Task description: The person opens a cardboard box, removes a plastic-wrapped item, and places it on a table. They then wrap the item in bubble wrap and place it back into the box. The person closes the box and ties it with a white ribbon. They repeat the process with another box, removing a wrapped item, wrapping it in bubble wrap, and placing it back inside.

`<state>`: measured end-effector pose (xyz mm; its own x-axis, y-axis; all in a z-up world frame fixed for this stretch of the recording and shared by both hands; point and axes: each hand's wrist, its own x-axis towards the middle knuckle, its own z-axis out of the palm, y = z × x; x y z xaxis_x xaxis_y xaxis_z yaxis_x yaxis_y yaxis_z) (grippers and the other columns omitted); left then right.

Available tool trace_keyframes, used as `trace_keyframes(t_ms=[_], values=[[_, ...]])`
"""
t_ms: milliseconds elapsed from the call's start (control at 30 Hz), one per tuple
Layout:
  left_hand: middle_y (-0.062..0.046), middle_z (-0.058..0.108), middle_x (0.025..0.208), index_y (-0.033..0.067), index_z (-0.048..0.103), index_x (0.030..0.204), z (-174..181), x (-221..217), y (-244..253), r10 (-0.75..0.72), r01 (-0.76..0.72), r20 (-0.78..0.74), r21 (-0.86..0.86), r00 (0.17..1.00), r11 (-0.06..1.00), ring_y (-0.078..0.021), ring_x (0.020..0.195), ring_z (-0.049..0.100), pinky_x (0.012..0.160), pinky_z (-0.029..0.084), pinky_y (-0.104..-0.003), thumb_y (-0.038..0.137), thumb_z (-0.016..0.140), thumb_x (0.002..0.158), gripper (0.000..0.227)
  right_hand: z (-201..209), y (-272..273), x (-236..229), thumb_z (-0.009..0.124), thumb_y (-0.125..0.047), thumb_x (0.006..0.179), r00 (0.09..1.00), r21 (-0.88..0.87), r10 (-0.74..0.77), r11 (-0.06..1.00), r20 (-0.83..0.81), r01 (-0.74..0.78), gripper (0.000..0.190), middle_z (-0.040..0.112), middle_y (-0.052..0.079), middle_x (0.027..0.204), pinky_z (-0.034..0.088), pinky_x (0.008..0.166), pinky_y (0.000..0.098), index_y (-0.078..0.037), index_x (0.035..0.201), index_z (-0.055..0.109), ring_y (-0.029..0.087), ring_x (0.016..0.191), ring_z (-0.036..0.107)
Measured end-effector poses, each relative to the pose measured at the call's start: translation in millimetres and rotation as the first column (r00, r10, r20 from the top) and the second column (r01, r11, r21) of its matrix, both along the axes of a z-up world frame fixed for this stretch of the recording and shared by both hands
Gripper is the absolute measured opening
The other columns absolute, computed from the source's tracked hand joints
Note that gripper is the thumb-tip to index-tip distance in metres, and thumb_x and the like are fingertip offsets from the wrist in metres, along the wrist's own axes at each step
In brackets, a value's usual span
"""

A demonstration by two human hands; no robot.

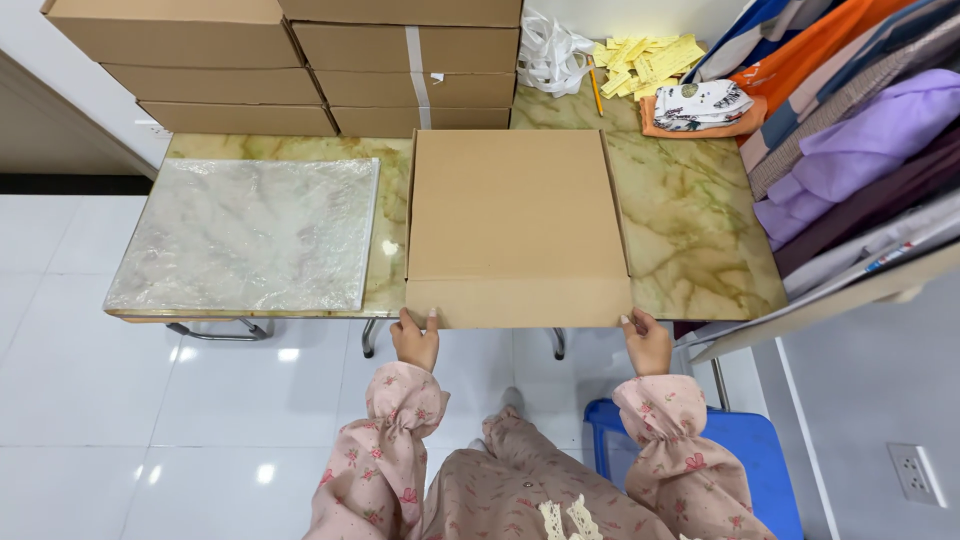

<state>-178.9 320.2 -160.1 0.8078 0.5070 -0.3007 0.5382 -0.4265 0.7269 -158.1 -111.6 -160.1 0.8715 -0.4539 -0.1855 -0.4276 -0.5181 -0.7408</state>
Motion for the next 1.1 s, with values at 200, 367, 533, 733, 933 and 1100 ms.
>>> trace_keyframes(t_ms=[200, 367, 533, 733, 933, 1100], values=[[-0.018, 0.046, 0.125, 0.0037, 0.039, 0.146, 1, -11, -4, -0.024, 0.009, 0.078, 0.192, 0.997, 0.981, -0.0423, 0.12, 0.053, 0.105, 0.046, -0.047, 0.041, 0.058, 0.098, 0.063, 6, -8, -7, 0.073, -0.027, 0.089, 0.992, -0.135, -0.014, 0.99, 0.124, 0.031, 0.032, 0.077, 0.01, 0.102, 0.059, 0.083, 0.0362, -0.014, 0.118, 0.076, 0.025, 0.097, 0.073], [-0.018, 0.045, 0.119, 0.0, 0.041, 0.14, 9, -22, -10, -0.023, -0.036, 0.189, 0.305, 0.982, 0.952, -0.0445, 0.117, 0.051, 0.105, 0.043, -0.049, 0.036, 0.061, 0.097, 0.059, 26, -3, -16, 0.077, -0.028, 0.089, 0.97, -0.191, -0.049, 0.977, 0.24, 0.096, 0.025, 0.077, 0.008, 0.092, 0.059, 0.078, 0.0369, -0.013, 0.109, 0.078, 0.025, 0.089, 0.074], [-0.019, 0.042, 0.117, -0.0017, 0.04, 0.136, 76, -31, -18, -0.004, -0.141, 0.431, 0.304, 0.902, 0.942, -0.0471, 0.113, 0.051, 0.104, 0.043, -0.05, 0.033, 0.061, 0.098, 0.055, 72, 5, -22, 0.079, -0.025, 0.092, 0.905, -0.192, -0.064, 0.969, 0.42, 0.158, 0.019, 0.074, 0.011, 0.086, 0.056, 0.073, 0.0407, -0.012, 0.106, 0.078, 0.029, 0.084, 0.072], [-0.02, 0.038, 0.113, -0.0078, 0.04, 0.136, 182, -11, -18, -0.007, -0.141, 0.596, 0.202, 0.803, 0.969, -0.0513, 0.108, 0.05, 0.101, 0.043, -0.056, 0.03, 0.057, 0.102, 0.053, 166, 28, -6, 0.075, -0.018, 0.101, 0.775, -0.036, -0.089, 0.989, 0.625, 0.142, 0.016, 0.071, 0.012, 0.088, 0.05, 0.069, 0.0313, -0.005, 0.111, 0.074, 0.019, 0.08, 0.066], [-0.02, 0.038, 0.111, -0.0073, 0.041, 0.132, 270, 41, -11, -0.048, -0.105, 0.684, 0.181, 0.728, 0.978, -0.0533, 0.109, 0.051, 0.101, 0.042, -0.057, 0.03, 0.059, 0.102, 0.051, 221, 25, 46, 0.072, -0.016, 0.105, 0.672, -0.044, -0.037, 0.994, 0.74, 0.103, 0.018, 0.069, 0.014, 0.089, 0.049, 0.066, 0.0288, 0.0, 0.115, 0.071, 0.019, 0.078, 0.065], [-0.022, 0.041, 0.115, -0.0082, 0.045, 0.128, 312, 101, 12, -0.129, 0.0, 0.648, 0.196, 0.751, 0.981, -0.0538, 0.11, 0.054, 0.099, 0.044, -0.06, 0.036, 0.058, 0.103, 0.053, 288, 32, 93, 0.069, -0.008, 0.111, 0.606, -0.167, 0.089, 0.983, 0.79, 0.074, 0.013, 0.069, 0.017, 0.089, 0.05, 0.062, 0.0306, 0.005, 0.112, 0.072, 0.022, 0.075, 0.068]])
